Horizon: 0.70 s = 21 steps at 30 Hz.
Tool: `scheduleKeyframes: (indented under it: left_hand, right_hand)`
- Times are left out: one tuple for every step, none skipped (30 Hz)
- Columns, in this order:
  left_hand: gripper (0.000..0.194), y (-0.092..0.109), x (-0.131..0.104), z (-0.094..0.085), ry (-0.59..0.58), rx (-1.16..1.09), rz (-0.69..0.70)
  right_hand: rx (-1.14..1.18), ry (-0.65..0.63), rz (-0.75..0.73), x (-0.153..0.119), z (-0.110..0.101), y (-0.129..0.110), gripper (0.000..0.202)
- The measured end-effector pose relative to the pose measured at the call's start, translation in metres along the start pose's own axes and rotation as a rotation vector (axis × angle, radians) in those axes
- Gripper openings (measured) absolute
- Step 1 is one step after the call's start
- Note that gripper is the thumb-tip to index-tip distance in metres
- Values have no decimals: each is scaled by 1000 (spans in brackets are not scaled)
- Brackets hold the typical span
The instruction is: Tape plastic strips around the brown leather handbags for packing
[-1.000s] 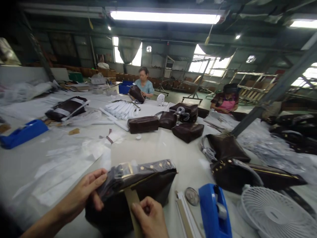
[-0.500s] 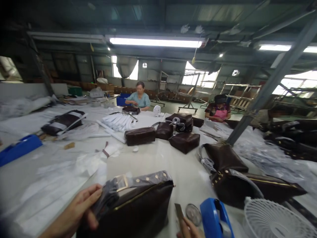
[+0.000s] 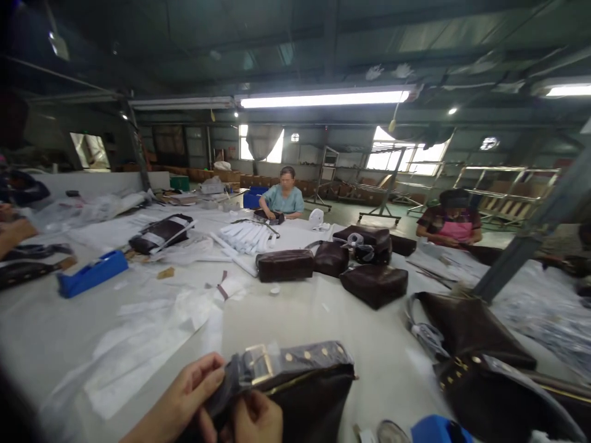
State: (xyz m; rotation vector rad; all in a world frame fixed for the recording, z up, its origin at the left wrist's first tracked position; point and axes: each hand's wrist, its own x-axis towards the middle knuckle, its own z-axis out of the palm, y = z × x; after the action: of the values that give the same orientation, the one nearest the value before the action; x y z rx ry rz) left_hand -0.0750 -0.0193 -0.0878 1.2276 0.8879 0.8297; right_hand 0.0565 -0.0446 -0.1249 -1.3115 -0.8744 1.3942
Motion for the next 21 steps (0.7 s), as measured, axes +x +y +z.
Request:
scheduleKeyframes:
  left_hand:
    - [47, -1, 1, 0, -26, -15, 1]
    - [46, -3, 2, -2, -46, -31, 5]
    - [46, -6, 3, -4, -59, -44, 13]
    - [45, -8, 5, -7, -61, -51, 21]
    - [44, -11, 6, -11, -51, -52, 25]
    - [44, -14, 7, -14, -34, -49, 25]
    - [45, -17, 7, -17, -16, -43, 23]
    - [46, -20, 7, -18, -6, -33, 17]
    - [47, -23, 7, -19, -5, -17, 9]
    - [48, -25, 6, -17, -9, 5, 6]
    - [49, -26, 5, -15, -17, 32, 11]
    - [49, -26, 4, -12, -21, 62, 20]
    - [49, -26, 2, -8, -14, 90, 30]
    - [49, -25, 1, -5, 2, 113, 38]
    - [49, -23, -1, -1, 25, 126, 46]
    - [50, -21, -3, 1, 47, 129, 48]
    - [52, -18, -5, 3, 67, 122, 47]
    - [55, -16, -7, 4, 81, 102, 46]
    - [58, -13, -9, 4, 86, 71, 45]
    - [62, -10, -11, 4, 86, 32, 44]
    - [69, -8, -12, 2, 85, -9, 42]
  right_hand:
    - [33, -2, -1, 4, 5, 0, 52]
    - [74, -6, -1, 8, 9, 2, 54]
    - [121, -22, -3, 12, 11, 4, 56]
    - [171, -62, 1, 15, 11, 7, 57]
    - [222, -125, 13, 18, 9, 9, 58]
    - [269, -207, 33, 20, 6, 12, 60]
    - [303, -295, 59, 21, 2, 14, 62]
    - [325, -367, 83, 20, -2, 16, 64]
    - [328, -410, 104, 20, -6, 17, 64]
    - [314, -428, 117, 19, -8, 17, 62]
    - [298, -411, 112, 18, -9, 17, 60]
    - [287, -377, 99, 16, -8, 17, 58]
    - [286, -336, 84, 15, -6, 16, 57]
    - [295, -295, 71, 14, -3, 16, 57]
    - [310, -266, 65, 13, 0, 14, 57]
    - [331, -242, 66, 11, 2, 13, 57]
    - [350, -235, 80, 9, 4, 12, 57]
    - [366, -242, 103, 7, 5, 11, 56]
    - [386, -248, 125, 6, 5, 10, 55]
    - [408, -258, 148, 5, 5, 10, 54]
    - [427, -269, 165, 4, 4, 10, 54]
